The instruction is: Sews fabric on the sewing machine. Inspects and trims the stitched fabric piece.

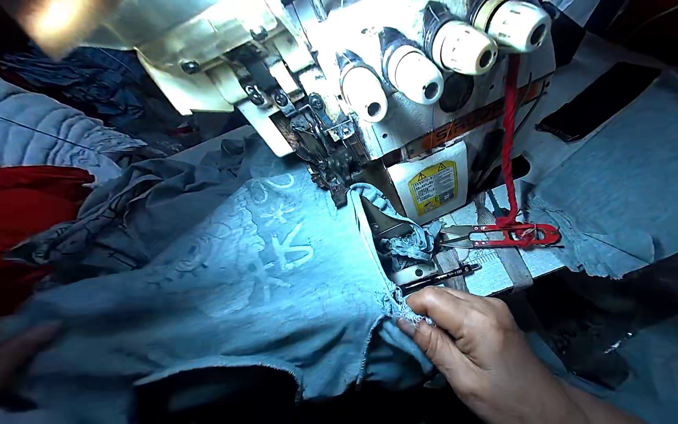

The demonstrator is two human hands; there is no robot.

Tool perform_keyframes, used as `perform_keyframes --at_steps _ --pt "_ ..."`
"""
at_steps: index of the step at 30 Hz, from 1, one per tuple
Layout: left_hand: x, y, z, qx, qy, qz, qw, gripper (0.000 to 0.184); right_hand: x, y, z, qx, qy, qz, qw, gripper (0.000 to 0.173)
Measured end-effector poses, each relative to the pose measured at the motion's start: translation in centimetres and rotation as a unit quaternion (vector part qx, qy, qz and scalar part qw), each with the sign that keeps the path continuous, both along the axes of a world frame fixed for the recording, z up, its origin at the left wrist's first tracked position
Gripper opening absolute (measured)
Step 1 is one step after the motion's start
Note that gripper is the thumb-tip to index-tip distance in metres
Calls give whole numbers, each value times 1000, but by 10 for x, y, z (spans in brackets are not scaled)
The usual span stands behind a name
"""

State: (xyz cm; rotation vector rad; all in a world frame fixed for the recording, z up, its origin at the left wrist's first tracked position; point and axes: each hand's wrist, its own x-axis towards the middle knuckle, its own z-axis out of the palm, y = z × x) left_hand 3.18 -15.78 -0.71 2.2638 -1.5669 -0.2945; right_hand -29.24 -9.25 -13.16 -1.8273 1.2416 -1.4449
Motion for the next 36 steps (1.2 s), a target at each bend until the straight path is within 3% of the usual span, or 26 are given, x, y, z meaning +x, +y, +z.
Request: perform_keyframes --at_steps 1,3,7,9,13,15,19,21,24,26,29,33,36 --pt "16 -5 -8 47 -41 -48 997 34 0 -3 -4 -11 6 -2 1000 22" --pt "31 -17 -16 35 -100 -110 988 40 0 -7 -9 -4 11 -1 1000 23" --pt "-3 -48 -9 -170 -100 -203 959 37 -1 -14 -16 31 -2 -7 999 22" --pt "-38 -75 -3 -212 -84 -282 932 38 -1 -18 -18 43 -3 -15 999 21" --pt "-110 -127 8 -41 -64 -317 945 54 -1 -24 -17 70 0 -18 997 21" --pt "-120 -152 2 52 -109 -323 939 48 -2 -25 -15 80 3 -14 997 23" --pt "-106 -183 -13 12 -159 -330 930 27 -7 -28 -10 113 -27 -11 993 38" --pt "-97 -177 -5 -15 -149 -325 934 22 -9 -31 -7 118 -41 -6 992 44" --pt "-85 -146 21 -47 -88 -276 956 26 -9 -33 -5 75 -39 -3 996 26" --pt "-61 -125 35 -90 -70 -302 946 28 -10 -34 -4 46 -33 -12 998 20" --pt "-37 -86 54 -125 -158 -364 909 18 -12 -33 0 35 -15 -26 999 17" --pt "-17 -38 46 -163 -250 -407 863 29 -18 -32 3 35 24 -51 998 19" --pt "-23 -16 34 -158 -286 -351 878 26 -21 -34 5 3 100 -83 992 32"
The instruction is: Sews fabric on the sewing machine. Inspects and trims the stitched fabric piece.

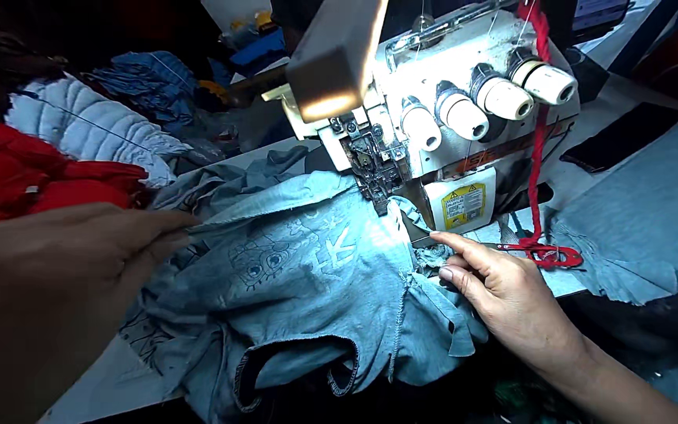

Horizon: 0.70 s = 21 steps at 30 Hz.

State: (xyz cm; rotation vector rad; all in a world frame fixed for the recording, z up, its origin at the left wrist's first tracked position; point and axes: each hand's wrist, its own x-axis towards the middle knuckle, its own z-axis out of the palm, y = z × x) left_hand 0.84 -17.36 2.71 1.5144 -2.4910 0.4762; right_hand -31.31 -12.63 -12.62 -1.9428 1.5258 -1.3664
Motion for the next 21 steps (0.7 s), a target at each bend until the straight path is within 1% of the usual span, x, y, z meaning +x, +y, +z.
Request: perform_keyframes --at_steps 1,2,4,5,7,9,10,12,13,15,17,18,19,21 --pt "-13 12 5 43 -17 64 997 23 -1 0 0 -15 35 -9 999 29" --pt "-21 20 6 75 -30 106 991 22 -3 -1 0 -31 64 -16 997 24" --pt "-22 28 4 127 -33 148 980 24 -7 -1 -1 -43 89 -17 995 17" --pt "-21 32 4 151 -21 146 977 25 -9 1 0 -36 82 -12 996 16" --pt "-26 45 13 220 17 93 971 24 -11 6 6 -15 35 16 999 16" --pt "-41 64 23 311 90 21 946 23 -11 14 16 8 -30 70 997 16" --pt "-47 71 19 340 148 -23 928 24 -10 17 20 6 -54 97 994 17" --pt "-53 77 -8 367 276 -91 884 25 -3 24 24 -22 -72 124 989 17" --pt "-60 77 -26 367 327 -102 865 24 1 28 25 -38 -71 128 988 17" --pt "-84 76 -62 328 410 -83 847 19 10 33 27 -56 -78 128 987 17" --pt "-109 70 -93 263 488 -33 832 15 17 33 25 -82 -64 117 988 17" --pt "-118 64 -106 245 531 -19 811 15 19 33 21 -102 -38 111 988 16" --pt "-125 58 -114 244 576 -10 780 16 20 32 18 -121 -16 105 987 15" --pt "-134 51 -118 282 655 0 701 17 23 33 12 -143 21 92 985 15"
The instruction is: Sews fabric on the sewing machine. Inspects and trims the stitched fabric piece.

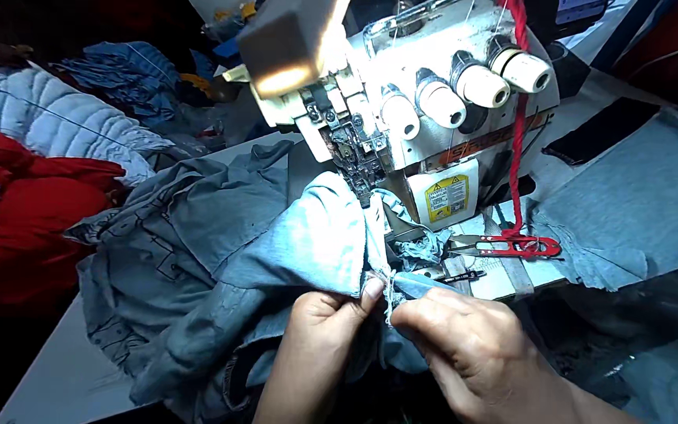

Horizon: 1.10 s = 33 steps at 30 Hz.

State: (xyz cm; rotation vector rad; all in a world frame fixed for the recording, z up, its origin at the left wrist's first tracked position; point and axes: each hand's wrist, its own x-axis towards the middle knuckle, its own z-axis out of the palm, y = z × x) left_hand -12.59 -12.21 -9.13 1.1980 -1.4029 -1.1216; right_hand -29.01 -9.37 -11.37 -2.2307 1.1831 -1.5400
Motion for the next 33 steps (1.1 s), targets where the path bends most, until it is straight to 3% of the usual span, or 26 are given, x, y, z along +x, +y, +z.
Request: perform_keyframes --at_steps 3,8,14,17,19,23,25,27,33 --pt "-4 -1 0 57 95 3 994 13 2 2 -8 -19 36 -11 999 15" --pt "-1 4 -5 35 64 -14 997 3 14 3 -17 -41 63 -45 996 16" --pt "2 4 -6 -87 -116 17 989 7 9 1 -22 -52 90 -18 994 16" --pt "5 5 -10 -142 -150 9 978 11 -10 0 -14 -29 50 30 998 26" --pt "11 9 -11 -183 -160 -7 970 13 -35 -2 -6 -25 41 -18 999 29" --pt "11 16 -23 -162 -41 -26 986 10 -84 -19 -17 14 197 -163 967 24" --pt "6 19 -30 -136 29 -28 990 12 -99 -24 -34 54 263 -153 951 24" --pt "3 21 -34 -123 82 -42 988 14 -105 -25 -43 25 294 -152 943 23" --pt "-3 25 -43 -94 176 -47 979 15 -114 -34 -34 -19 308 -155 938 24"
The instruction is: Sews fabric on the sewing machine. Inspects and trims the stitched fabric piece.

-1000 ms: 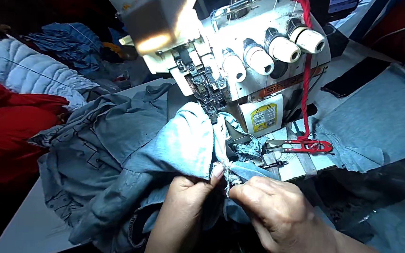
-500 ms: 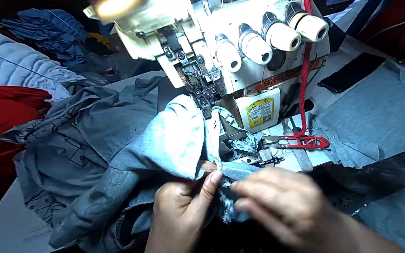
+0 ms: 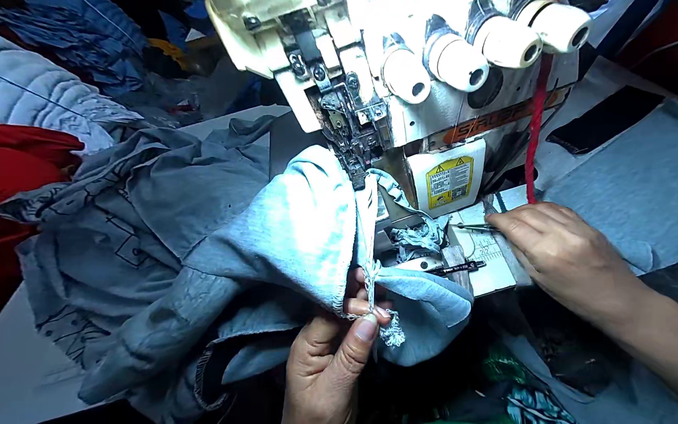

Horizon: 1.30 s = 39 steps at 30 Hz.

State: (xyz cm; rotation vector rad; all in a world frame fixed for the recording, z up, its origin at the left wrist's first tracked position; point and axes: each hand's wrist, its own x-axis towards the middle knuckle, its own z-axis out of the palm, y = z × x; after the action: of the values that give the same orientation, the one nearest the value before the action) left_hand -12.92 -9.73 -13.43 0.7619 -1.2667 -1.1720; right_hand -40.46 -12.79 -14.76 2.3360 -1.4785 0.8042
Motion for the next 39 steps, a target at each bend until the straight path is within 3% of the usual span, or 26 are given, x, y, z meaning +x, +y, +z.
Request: perform_keyframes --at_steps 5,8,14,22,26,29,33,39 --pt "2 0 -5 2 -12 -13 1000 14 18 22 51 -23 -56 20 998 34" --pt "-1 0 -6 -3 -24 -13 1000 13 43 31 57 -4 -44 64 997 48" --pt "-3 1 -7 -12 -32 -3 999 14 65 21 52 -36 -21 103 994 29" --pt "-1 8 -8 -5 -124 24 992 11 75 9 54 -28 8 133 991 25" --pt "-4 29 -3 142 -28 -37 989 14 70 12 52 -24 2 139 990 25" --pt "-8 42 -1 257 92 -77 959 17 65 12 46 -50 5 166 985 23" --pt "-9 47 -2 250 151 -86 953 17 58 12 42 -62 0 202 977 20" --pt "-16 48 -2 254 136 -60 956 16 63 15 38 -58 6 238 969 22"
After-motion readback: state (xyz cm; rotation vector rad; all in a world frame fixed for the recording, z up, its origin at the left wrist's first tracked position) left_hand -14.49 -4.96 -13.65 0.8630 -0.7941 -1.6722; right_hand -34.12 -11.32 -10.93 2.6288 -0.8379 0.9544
